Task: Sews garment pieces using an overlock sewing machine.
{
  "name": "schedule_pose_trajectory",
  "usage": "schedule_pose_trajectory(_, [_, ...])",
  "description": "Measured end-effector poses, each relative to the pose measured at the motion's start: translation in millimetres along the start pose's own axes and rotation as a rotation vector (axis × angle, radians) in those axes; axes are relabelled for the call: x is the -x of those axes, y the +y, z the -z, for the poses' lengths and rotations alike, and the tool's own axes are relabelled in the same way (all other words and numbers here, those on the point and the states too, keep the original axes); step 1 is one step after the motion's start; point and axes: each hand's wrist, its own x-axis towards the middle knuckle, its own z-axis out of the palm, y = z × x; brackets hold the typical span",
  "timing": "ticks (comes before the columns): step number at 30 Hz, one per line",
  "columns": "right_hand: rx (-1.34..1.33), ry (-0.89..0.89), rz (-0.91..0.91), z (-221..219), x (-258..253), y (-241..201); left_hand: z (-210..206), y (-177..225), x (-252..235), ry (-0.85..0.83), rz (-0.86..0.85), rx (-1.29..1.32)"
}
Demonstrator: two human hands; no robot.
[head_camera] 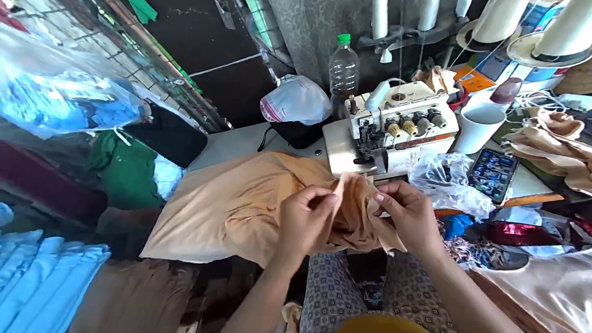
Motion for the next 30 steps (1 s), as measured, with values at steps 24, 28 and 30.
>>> schedule_pose_trajectory(24, [0.088, -0.032, 0.042, 20.7, 27.4, 2.2, -34.1, -25.0, 45.7, 0.140, -0.587, -0.249])
schedule_pose_trajectory(28, [0.261, -0.019, -0.180, 36.1, 12.9, 16.0, -34.9, -35.0, 53.6, 0.155, -0.686, -0.263])
schedule_pose_trajectory(30, [0.237, -0.095, -0.281, 33.0, 10.9, 16.1, -34.5, -38.2, 55.3, 0.145, -0.729, -0.285])
